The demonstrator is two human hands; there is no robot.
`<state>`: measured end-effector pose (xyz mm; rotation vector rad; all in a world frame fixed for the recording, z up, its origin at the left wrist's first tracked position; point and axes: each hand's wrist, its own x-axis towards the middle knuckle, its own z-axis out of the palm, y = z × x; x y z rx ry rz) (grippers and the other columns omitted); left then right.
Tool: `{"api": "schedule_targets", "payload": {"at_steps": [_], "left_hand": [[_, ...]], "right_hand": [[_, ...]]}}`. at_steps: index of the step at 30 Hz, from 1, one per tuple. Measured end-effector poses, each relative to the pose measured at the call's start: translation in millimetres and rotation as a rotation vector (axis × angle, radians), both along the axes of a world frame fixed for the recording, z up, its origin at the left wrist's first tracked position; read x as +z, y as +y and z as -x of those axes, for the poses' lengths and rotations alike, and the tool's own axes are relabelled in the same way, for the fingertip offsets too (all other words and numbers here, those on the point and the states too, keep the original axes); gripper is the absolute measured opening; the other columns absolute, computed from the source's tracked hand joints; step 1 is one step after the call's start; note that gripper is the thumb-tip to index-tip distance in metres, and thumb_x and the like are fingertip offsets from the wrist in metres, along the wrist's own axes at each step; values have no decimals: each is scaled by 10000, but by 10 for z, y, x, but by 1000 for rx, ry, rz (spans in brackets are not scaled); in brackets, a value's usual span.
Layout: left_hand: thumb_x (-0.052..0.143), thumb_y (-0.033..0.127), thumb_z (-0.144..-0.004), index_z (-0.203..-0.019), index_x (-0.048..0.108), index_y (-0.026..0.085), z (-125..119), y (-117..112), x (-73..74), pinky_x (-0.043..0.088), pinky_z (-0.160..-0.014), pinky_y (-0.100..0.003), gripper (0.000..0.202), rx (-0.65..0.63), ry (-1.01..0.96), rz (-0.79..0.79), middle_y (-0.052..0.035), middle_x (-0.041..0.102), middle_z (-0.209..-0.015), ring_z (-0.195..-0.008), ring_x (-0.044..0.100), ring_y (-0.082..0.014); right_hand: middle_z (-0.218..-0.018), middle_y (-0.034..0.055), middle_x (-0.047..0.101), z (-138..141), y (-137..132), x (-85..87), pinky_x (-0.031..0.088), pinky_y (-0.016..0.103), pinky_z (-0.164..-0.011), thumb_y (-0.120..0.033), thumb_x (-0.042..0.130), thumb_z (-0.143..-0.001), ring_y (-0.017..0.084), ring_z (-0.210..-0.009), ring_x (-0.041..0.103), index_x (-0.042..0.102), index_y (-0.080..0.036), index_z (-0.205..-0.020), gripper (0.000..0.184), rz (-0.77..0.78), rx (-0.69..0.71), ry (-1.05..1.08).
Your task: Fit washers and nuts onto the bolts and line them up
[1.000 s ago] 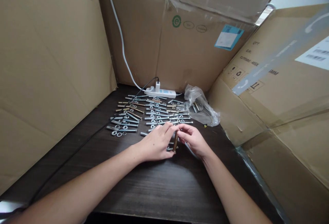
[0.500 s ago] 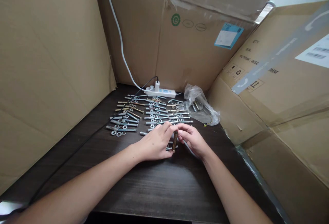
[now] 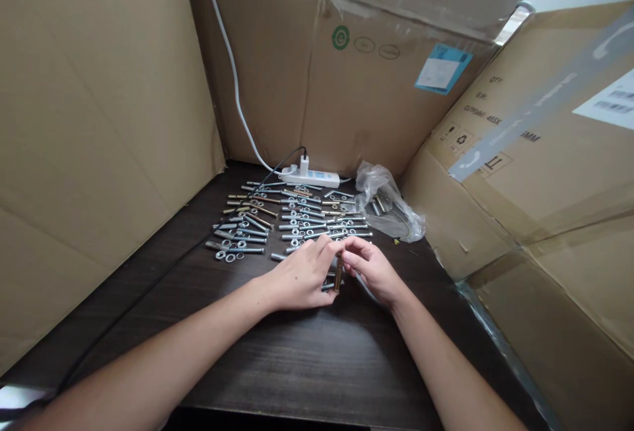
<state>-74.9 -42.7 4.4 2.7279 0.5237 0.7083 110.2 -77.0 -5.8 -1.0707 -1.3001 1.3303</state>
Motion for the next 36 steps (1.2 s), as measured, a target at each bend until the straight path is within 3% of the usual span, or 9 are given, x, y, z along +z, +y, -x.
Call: {"api": "schedule_targets", "payload": {"at_steps": [14,27,36], "left_hand": [[623,213,-713,-1305,262,179,-1,11,23,438,-867,-424,694,13,-13,20,-112,469,-1124,-1028,475,-269],[624,239,-720,-1302,254,177,2,5,7,431,-862,-417,692,15,-18,-13,-112,466,-1134,-1020,469,-264],[606,250,-748,-1309,246,189,-10,9,25,423,-866,-392,669,29,-79,21,-111,472,-1159,-1056,461,-252]], "right_hand": [[-622,-19,477,-11,-5,11,315,225,-529,-374,616,-827,91,-566,401,668,-184,-938,226,-14,6,45],[-644,-30,491,13,-4,-14,334,207,-521,-361,649,-807,86,-564,431,599,-191,-889,196,4,24,85],[-670,-28,528,37,-10,50,395,182,-506,-337,675,-790,72,-547,477,606,-194,-892,189,15,-45,240]]}}
